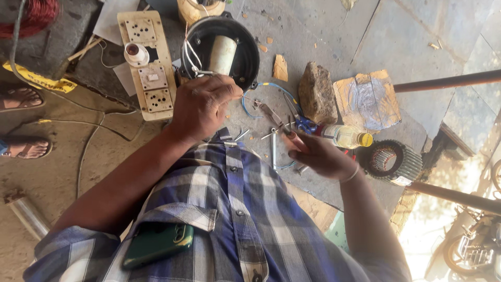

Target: The person strips the insulation from a blue wire and connects it to a cylindrical component inside a black housing. They then use pliers to crimp and secure the connection.

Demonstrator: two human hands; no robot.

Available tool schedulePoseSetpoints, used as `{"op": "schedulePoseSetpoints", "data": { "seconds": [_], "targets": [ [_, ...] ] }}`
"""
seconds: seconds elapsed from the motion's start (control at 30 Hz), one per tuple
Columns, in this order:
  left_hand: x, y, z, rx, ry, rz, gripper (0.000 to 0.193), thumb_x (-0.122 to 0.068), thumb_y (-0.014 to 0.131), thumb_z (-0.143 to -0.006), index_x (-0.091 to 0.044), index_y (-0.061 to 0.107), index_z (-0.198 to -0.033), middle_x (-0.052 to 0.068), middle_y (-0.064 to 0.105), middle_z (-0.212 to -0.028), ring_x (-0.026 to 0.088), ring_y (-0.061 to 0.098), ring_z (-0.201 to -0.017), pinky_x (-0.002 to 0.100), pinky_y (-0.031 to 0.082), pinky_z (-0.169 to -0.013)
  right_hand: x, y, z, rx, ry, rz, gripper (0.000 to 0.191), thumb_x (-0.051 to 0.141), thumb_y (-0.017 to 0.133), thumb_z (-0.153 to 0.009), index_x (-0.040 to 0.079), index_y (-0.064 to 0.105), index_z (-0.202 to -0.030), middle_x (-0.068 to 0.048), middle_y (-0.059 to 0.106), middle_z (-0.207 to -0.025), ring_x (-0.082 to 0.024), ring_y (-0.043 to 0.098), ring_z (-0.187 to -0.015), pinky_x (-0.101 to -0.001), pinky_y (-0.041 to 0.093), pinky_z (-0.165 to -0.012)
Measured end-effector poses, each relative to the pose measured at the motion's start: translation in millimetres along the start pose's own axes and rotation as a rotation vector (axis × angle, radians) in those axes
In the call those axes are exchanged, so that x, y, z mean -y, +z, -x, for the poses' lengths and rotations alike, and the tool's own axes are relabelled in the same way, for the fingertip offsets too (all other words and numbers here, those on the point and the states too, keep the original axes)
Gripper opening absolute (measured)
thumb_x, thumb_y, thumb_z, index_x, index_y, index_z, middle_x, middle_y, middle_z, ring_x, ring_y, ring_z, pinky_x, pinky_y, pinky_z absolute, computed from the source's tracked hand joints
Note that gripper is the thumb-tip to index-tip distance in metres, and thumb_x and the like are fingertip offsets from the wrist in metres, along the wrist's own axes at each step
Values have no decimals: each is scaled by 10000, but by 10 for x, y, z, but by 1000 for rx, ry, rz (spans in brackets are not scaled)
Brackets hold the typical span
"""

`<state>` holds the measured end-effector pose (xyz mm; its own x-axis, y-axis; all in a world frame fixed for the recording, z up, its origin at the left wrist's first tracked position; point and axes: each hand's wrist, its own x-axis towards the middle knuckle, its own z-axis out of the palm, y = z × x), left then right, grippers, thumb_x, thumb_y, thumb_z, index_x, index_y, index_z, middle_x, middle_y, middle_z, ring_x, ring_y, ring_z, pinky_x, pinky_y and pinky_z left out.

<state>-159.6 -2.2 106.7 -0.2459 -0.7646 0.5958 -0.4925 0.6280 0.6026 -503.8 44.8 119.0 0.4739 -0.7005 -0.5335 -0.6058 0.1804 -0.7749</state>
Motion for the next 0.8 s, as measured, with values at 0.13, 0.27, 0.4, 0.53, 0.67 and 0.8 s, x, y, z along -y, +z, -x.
{"op": "schedulePoseSetpoints", "data": {
  "seconds": [0.13,0.27,0.4,0.53,0.67,0.8],
  "targets": [
    [-18,-19,-27,8,-8,-11,138,-27,755,-869,-77,751,-997,77,753,-994,278,718,-872,397,574,-790,236,273,-34,-800,-339,805,718,339,851,-880,181,539,-1507,-154,543,-1259,-340,577,-1120,-465,533,-899],
    [-39,-31,-47,14,13,-18,145,-15,741,-877,-73,754,-1010,75,752,-1016,271,726,-901,397,580,-817,427,324,-66,-1027,-449,1026,756,392,935,-832,210,593,-1481,-138,493,-1329,-355,515,-1229,-501,488,-1018],
    [-34,-25,-33,13,22,-24,130,-26,754,-882,-72,763,-1002,77,748,-1006,278,719,-883,402,577,-802,445,316,-61,-1045,-502,1049,711,390,904,-847,213,600,-1465,-124,553,-1233,-317,535,-1149,-497,473,-983],
    [8,-8,-13,25,30,-42,159,-7,746,-871,-83,776,-1007,69,756,-1006,254,714,-849,388,574,-776,252,262,-109,-924,-433,997,588,401,876,-856,221,644,-1366,-37,635,-1039,-215,600,-942,-427,510,-765],
    [19,23,-2,33,47,-74,149,12,749,-881,-99,788,-973,38,771,-985,221,692,-772,384,548,-709,14,-10,-198,75,-234,22,607,366,868,-865,207,621,-1395,-61,634,-1066,-242,614,-970,-436,518,-806],
    [12,7,4,30,59,-62,189,21,728,-839,-100,777,-975,39,763,-981,239,696,-806,397,546,-736,-31,-10,-57,122,-91,-64,626,332,860,-873,193,599,-1425,-84,634,-1093,-268,629,-998,-445,526,-846]
  ]
}}
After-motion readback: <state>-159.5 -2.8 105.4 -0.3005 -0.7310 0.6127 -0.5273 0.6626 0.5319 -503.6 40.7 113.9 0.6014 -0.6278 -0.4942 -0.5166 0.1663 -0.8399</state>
